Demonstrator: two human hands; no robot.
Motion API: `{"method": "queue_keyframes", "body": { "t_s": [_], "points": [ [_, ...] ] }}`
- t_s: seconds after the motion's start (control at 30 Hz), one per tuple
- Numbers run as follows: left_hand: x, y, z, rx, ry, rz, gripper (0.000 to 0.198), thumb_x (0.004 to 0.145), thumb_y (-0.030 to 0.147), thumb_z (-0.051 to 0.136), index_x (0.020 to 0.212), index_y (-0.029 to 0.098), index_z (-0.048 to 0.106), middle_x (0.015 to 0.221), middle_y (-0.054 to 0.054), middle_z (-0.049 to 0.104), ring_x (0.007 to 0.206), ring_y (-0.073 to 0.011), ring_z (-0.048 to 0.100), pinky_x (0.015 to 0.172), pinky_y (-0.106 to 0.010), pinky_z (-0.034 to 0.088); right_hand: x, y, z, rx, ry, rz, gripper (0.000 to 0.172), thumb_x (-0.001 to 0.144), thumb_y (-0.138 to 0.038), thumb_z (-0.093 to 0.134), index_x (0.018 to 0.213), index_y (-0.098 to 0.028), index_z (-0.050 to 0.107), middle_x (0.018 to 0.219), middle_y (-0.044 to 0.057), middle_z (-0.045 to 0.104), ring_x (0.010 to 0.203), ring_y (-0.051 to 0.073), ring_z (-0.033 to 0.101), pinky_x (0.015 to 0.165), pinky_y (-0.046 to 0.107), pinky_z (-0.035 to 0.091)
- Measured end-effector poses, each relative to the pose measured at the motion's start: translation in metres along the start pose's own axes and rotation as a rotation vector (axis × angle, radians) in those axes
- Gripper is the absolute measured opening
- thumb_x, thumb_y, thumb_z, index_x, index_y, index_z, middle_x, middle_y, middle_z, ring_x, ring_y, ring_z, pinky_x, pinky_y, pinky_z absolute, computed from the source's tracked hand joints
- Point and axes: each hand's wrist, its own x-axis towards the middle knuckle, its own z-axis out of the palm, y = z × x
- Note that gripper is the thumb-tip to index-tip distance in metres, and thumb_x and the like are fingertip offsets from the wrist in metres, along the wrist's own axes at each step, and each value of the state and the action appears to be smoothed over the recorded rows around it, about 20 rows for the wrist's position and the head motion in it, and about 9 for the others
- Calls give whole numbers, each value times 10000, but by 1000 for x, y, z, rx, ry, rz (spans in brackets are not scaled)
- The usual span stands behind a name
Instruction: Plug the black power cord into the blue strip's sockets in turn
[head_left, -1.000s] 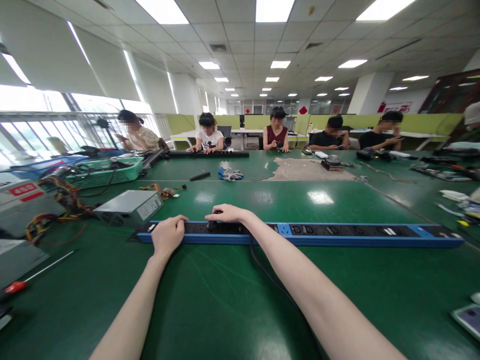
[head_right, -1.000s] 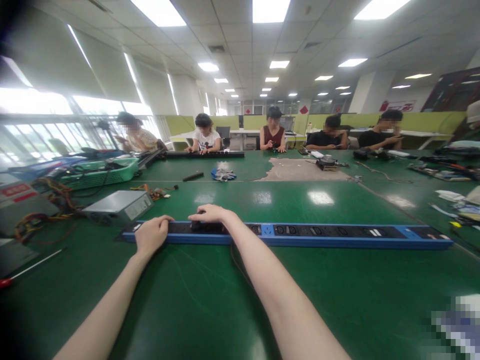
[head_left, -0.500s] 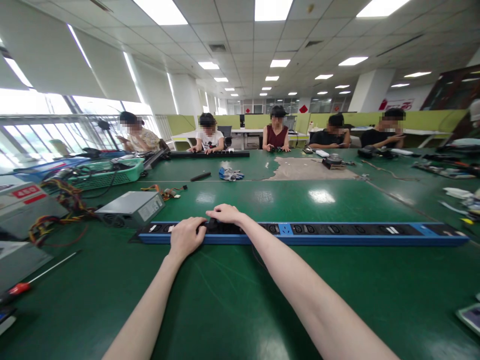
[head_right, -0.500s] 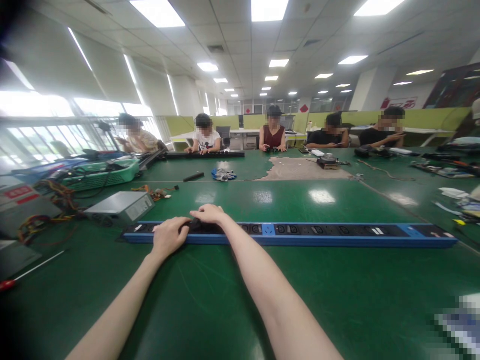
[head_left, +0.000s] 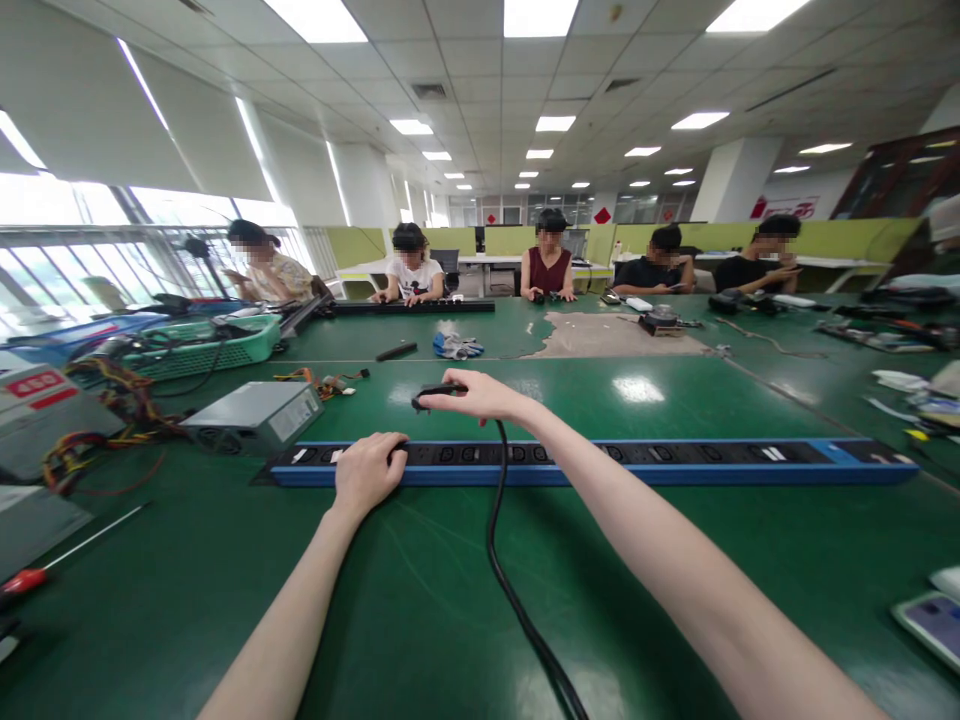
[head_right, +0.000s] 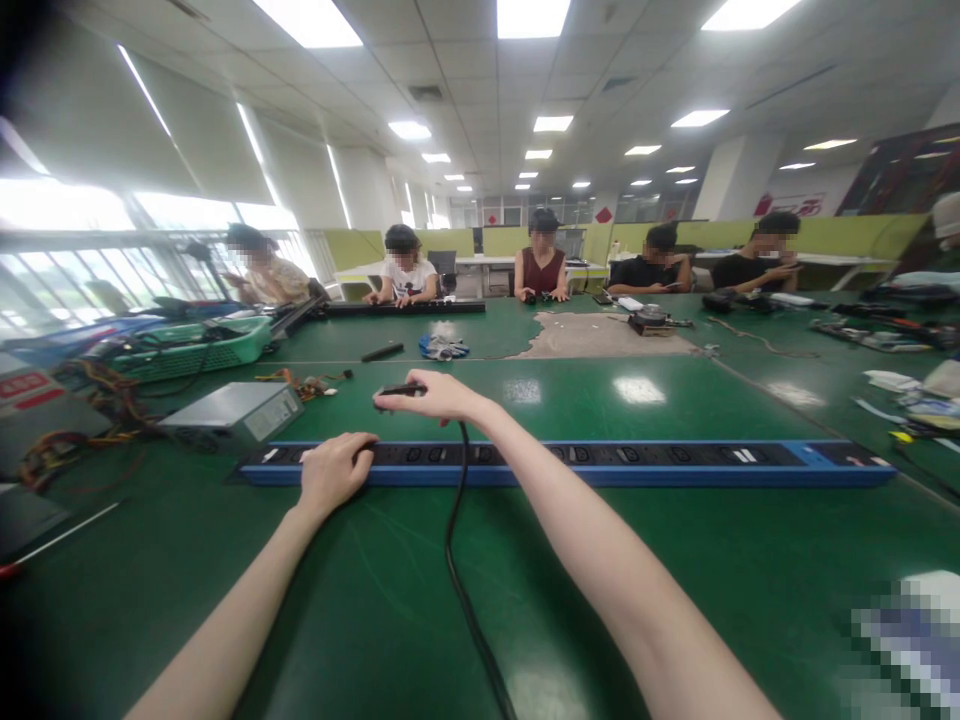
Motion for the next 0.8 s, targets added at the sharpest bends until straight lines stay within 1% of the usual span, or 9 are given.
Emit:
{"method": "queue_keyframes", "body": {
  "t_s": [0.07, 0.17, 0.27, 0.33, 0.4, 0.47, 0.57, 0.73, 0.8],
  "points": [
    [0, 1, 0, -2, -1, -8, 341, 959, 319, 465, 1125, 255, 757, 1116, -63, 770, 1020, -267, 694, 925, -383, 464, -33, -4, -18, -131, 41, -51, 586, 846, -783, 619, 903, -204, 686, 810, 10, 649, 699, 136, 569, 546, 214, 409],
    [0, 2, -1, -4, 1, -22, 337, 958, 324, 468, 1114, 261, 760, 1100, -61, 772, 1006, -268, 696, 929, -386, 466, -77, 3, -34, -409, 189, -44, 583, 940, -721, 552, 720, -190, 651, 725, 44, 640, 687, 153, 575, 589, 247, 350],
    [0, 5, -1, -5, 3, -32, 343, 956, 330, 465, 1111, 265, 764, 1106, -61, 775, 1013, -266, 698, 919, -374, 473, -106, 23, -40, -605, 339, 87, 592, 989, -692, 500, 698, -199, 651, 719, 75, 665, 701, 180, 603, 614, 274, 307],
    [0, 6, -1, -3, 3, -35, 352, 955, 333, 458, 1116, 269, 765, 1112, -59, 775, 1023, -265, 697, 899, -362, 479, -116, 38, -39, -629, 377, 194, 594, 1024, -677, 433, 754, -210, 683, 746, 90, 691, 721, 198, 631, 624, 278, 312],
    [0, 6, -1, 1, 3, -36, 360, 952, 333, 453, 1121, 270, 766, 1112, -59, 774, 1030, -264, 695, 882, -354, 480, -121, 50, -36, -621, 357, 261, 593, 1021, -693, 416, 817, -222, 712, 785, 97, 715, 752, 215, 654, 632, 276, 329],
    [0, 7, -1, 5, 2, -35, 364, 951, 333, 452, 1125, 271, 766, 1111, -59, 773, 1029, -261, 693, 875, -349, 481, -124, 58, -34, -612, 308, 265, 555, 993, -716, 465, 903, -241, 739, 824, 86, 732, 778, 224, 668, 637, 274, 344],
    [1, 8, -1, 8, 2, -32, 365, 953, 334, 450, 1128, 277, 765, 1113, -53, 772, 1022, -253, 693, 876, -346, 482, -125, 63, -35, -625, 224, 169, 439, 987, -661, 541, 1022, -284, 763, 906, 57, 747, 826, 215, 681, 658, 273, 361],
    [2, 8, 0, 13, 3, -33, 370, 945, 326, 452, 1132, 274, 766, 1108, -54, 775, 1013, -254, 695, 868, -342, 485, -124, 63, -44, -692, 112, 6, 336, 999, -540, 603, 1012, -256, 784, 1060, 80, 737, 937, 209, 686, 746, 283, 423],
    [2, 7, 1, 17, 4, -33, 371, 946, 328, 450, 1134, 276, 765, 1104, -52, 775, 1012, -254, 696, 858, -339, 485, -123, 61, -44, -679, 55, -30, 283, 1004, -481, 610, 1078, -264, 776, 1076, 79, 744, 973, 219, 692, 780, 290, 443]
  ]
}}
